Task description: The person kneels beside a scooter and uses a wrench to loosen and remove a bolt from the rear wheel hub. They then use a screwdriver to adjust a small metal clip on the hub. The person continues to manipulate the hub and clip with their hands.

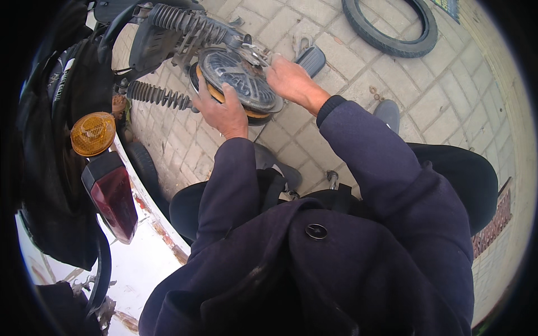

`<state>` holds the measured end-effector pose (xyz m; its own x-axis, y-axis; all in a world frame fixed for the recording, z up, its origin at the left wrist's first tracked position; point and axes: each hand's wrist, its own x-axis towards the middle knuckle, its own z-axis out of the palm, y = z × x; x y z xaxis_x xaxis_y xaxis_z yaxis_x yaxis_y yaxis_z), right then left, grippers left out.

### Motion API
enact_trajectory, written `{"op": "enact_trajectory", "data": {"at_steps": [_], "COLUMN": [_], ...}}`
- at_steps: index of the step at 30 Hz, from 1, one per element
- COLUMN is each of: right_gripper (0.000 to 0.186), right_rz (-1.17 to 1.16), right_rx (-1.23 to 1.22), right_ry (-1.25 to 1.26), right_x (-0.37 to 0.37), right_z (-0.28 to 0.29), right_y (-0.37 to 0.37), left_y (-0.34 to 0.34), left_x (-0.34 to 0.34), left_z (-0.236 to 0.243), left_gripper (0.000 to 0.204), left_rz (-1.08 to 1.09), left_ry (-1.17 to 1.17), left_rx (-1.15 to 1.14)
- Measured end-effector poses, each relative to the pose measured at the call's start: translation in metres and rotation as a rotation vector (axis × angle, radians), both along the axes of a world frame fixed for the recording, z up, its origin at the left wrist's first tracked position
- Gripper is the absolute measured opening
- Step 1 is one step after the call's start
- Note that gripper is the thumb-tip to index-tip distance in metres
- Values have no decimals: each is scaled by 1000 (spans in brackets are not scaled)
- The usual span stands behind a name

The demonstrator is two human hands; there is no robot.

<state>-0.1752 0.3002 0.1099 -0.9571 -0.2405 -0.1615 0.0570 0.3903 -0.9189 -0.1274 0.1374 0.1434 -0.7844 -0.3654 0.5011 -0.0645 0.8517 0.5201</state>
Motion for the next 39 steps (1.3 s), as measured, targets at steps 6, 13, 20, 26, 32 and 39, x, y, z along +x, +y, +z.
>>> {"op": "enact_trajectory", "data": {"at_steps": [6,13,20,26,32,39], "right_gripper": [42,41,38,47,48,47], "right_rz": [-93,-432,-595,-310,-420,-682], "right_rx": [-39,143,54,72,-121,-82], "right_ry": [-155,-192,-302,-307,-463,-374], "right_x": [-3,39,33,27,14,32], "right_z": [11,14,5,-12,-14,-3], "right_y": [-15,-56,-62,-34,-35,-73], "left_y": [-4,-5,0,-1,-1,-2], "left_x": [-2,-2,-1,-2,-2,-2], "left_z": [-4,-8,-3,-3,-3,-3], "left_gripper": [61,62,62,62,62,61], "left_rz": [-13,-17,4,-1,-17,-14], "left_ry": [50,58,41,35,63,42], "left_rx": [-66,-67,-44,-28,-46,-4]}}
